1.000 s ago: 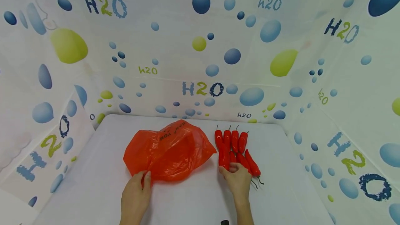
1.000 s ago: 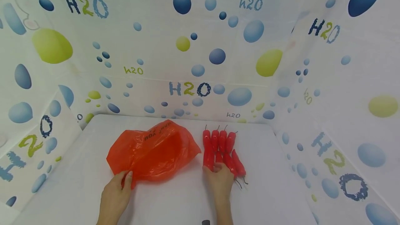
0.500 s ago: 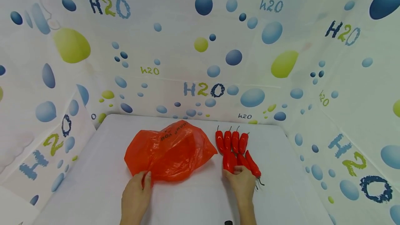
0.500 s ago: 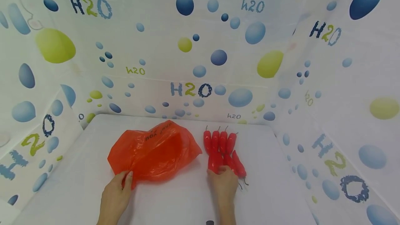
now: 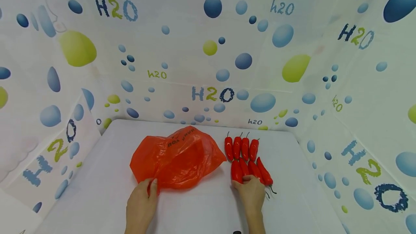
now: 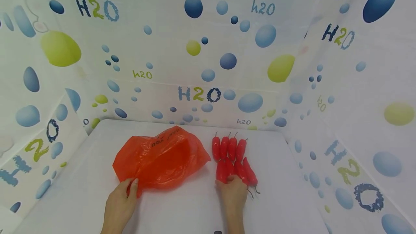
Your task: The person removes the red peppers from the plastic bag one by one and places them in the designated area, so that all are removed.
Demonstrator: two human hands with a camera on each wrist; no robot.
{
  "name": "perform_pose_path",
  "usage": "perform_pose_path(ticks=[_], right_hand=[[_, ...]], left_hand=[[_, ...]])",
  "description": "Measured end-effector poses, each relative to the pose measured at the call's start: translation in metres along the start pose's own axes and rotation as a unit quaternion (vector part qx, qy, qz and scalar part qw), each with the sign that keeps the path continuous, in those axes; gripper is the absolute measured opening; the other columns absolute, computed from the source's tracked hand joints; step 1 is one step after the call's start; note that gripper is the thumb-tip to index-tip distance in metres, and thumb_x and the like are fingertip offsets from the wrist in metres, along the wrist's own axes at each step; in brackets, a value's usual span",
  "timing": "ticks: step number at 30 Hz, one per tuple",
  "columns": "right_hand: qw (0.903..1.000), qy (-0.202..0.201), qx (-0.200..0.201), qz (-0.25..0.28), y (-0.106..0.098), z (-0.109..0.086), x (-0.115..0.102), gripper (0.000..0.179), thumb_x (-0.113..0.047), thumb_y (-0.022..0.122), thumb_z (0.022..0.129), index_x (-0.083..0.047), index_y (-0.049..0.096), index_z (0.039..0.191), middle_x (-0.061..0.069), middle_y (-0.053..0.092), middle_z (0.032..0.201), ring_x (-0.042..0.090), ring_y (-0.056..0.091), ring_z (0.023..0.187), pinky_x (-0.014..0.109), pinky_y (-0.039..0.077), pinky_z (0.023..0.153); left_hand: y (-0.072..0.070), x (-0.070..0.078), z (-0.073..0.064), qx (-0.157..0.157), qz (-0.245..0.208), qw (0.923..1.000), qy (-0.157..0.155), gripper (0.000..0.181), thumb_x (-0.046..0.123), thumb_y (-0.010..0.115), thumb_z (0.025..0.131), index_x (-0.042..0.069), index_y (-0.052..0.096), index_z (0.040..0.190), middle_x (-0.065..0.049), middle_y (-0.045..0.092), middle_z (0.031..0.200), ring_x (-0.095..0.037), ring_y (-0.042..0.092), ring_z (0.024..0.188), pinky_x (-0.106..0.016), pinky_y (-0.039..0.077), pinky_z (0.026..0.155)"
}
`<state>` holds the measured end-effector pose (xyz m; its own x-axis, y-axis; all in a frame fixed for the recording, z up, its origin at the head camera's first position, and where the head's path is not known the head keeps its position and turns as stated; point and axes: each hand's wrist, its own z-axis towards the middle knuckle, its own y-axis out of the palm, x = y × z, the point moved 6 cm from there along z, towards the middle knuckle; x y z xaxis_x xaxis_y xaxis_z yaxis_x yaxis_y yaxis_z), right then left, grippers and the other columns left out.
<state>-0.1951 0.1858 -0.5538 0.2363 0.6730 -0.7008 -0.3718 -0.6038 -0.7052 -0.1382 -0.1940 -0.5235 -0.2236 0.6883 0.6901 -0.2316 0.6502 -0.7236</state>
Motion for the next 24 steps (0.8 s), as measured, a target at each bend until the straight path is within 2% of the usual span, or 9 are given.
perform_pose_path(ticks=[5, 11, 19, 24], right_hand=[[0.9999, 0.008, -0.01, 0.003, 0.006, 0.002, 0.0, 0.051, -0.03, 0.097, 0.072, -0.001, 0.076, 0.108, 0.006, 0.073, 0.082, 0.027, 0.067, 0.085, 0.048, 0.062, 0.077], [0.9999, 0.004, -0.012, -0.006, 0.009, 0.003, 0.0, 0.049, -0.029, 0.097, 0.072, 0.0, 0.077, 0.107, 0.004, 0.073, 0.078, 0.025, 0.067, 0.08, 0.047, 0.062, 0.075], [0.9997, 0.02, -0.003, -0.011, -0.001, 0.003, -0.007, 0.05, -0.028, 0.096, 0.074, 0.001, 0.076, 0.109, 0.006, 0.074, 0.079, 0.024, 0.068, 0.076, 0.044, 0.062, 0.071], [0.9992, -0.021, 0.029, 0.017, -0.015, 0.004, -0.018, 0.048, -0.028, 0.093, 0.079, 0.001, 0.075, 0.111, 0.012, 0.077, 0.087, 0.027, 0.074, 0.078, 0.042, 0.063, 0.068]], left_hand=[[0.001, 0.001, 0.001, 0.0, -0.003, 1.0, 0.008, 0.042, 0.031, 0.05, 0.11, -0.004, 0.066, 0.129, -0.024, 0.069, 0.123, -0.045, 0.063, 0.114, -0.066, 0.048, 0.101], [0.0, 0.004, 0.002, -0.006, 0.001, 0.9999, 0.012, 0.041, 0.03, 0.051, 0.11, -0.005, 0.066, 0.128, -0.023, 0.069, 0.121, -0.044, 0.063, 0.112, -0.066, 0.048, 0.1], [-0.003, 0.007, 0.001, 0.033, 0.003, 0.9988, 0.036, 0.037, 0.027, 0.056, 0.107, -0.004, 0.069, 0.123, -0.022, 0.063, 0.116, -0.041, 0.057, 0.106, -0.06, 0.051, 0.09], [-0.009, 0.012, 0.001, 0.052, 0.004, 0.9979, 0.039, 0.042, 0.031, 0.06, 0.106, -0.005, 0.066, 0.128, -0.024, 0.056, 0.122, -0.043, 0.052, 0.113, -0.061, 0.049, 0.094]])
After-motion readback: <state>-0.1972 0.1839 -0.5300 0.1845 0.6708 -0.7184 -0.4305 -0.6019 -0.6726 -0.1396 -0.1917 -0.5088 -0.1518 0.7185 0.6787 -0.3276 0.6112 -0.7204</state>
